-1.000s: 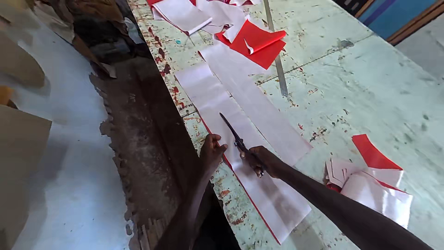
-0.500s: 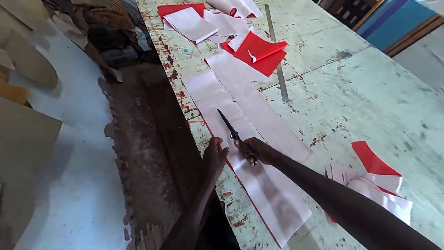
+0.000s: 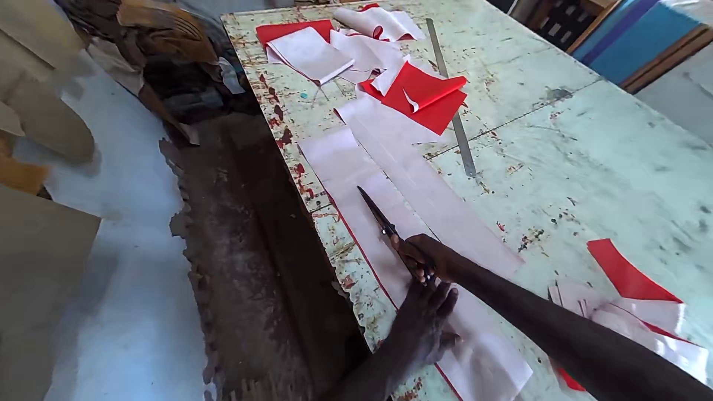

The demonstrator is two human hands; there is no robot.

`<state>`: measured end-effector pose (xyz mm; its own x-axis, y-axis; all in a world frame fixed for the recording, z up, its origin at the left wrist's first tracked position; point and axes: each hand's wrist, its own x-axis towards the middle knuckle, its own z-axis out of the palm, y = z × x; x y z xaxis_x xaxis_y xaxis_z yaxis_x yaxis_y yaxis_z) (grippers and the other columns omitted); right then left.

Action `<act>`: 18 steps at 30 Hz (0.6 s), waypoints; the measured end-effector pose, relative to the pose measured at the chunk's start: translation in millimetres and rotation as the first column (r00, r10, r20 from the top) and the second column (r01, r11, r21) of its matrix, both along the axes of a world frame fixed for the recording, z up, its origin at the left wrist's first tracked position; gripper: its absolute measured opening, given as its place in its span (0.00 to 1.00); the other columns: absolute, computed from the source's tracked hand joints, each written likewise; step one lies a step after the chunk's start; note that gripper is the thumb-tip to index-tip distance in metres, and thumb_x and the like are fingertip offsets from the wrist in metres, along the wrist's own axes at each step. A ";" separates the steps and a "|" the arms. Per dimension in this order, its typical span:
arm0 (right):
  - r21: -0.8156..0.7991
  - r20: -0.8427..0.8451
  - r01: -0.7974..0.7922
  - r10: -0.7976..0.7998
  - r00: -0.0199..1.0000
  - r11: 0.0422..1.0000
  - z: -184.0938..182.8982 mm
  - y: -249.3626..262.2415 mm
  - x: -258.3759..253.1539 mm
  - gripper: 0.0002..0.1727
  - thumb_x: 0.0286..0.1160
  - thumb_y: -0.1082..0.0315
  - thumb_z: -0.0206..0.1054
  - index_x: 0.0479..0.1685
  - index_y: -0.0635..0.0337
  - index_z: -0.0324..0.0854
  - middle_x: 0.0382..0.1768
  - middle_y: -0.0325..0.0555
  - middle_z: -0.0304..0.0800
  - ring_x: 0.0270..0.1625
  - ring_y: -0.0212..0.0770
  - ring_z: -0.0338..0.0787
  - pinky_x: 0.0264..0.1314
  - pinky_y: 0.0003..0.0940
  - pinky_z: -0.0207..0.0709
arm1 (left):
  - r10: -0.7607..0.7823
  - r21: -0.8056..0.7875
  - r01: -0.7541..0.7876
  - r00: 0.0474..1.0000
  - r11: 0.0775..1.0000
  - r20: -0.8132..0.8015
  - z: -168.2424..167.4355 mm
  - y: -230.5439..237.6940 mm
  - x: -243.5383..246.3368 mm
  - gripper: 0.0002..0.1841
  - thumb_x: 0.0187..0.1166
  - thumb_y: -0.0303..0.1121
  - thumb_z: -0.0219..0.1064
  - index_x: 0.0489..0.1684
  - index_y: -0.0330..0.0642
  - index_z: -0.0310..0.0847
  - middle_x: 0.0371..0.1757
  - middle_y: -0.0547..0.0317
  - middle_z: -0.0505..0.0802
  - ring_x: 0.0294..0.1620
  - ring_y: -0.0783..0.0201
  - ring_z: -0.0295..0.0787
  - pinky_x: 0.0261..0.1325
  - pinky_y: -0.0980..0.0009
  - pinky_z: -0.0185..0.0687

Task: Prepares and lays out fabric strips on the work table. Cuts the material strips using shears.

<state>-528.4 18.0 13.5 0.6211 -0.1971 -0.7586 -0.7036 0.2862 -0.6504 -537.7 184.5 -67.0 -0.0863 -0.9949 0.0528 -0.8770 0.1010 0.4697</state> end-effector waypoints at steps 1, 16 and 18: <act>0.003 0.006 0.015 -0.015 1.000 1.000 -2.4 -1.2 9.8 0.29 0.81 0.37 0.63 0.28 0.54 0.74 0.14 0.36 0.72 0.13 0.32 0.77 0.18 0.28 0.79 | 0.001 -0.013 -0.001 1.000 1.000 0.006 0.0 0.1 -0.6 0.44 0.80 0.70 0.50 0.93 0.54 0.59 0.94 0.56 0.62 0.96 0.44 0.46 0.92 0.37 0.39; -0.067 0.105 -0.016 0.023 0.994 0.998 -14.4 -50.3 193.5 0.31 0.80 0.34 0.62 0.29 0.56 0.75 0.15 0.35 0.72 0.12 0.32 0.75 0.15 0.30 0.77 | 0.000 -0.088 -0.001 1.000 0.996 -0.015 -13.3 2.7 -1.2 0.43 0.83 0.68 0.47 0.94 0.49 0.57 0.97 0.54 0.54 0.97 0.43 0.39 0.94 0.40 0.37; -0.074 0.102 -0.035 0.043 0.994 0.997 -13.0 -60.5 220.7 0.33 0.79 0.31 0.61 0.28 0.56 0.74 0.14 0.36 0.71 0.11 0.33 0.75 0.14 0.31 0.78 | 0.002 -0.093 -0.004 1.000 0.996 -0.025 -13.0 3.5 -1.6 0.43 0.83 0.68 0.47 0.94 0.50 0.57 0.97 0.56 0.54 0.97 0.44 0.39 0.95 0.41 0.37</act>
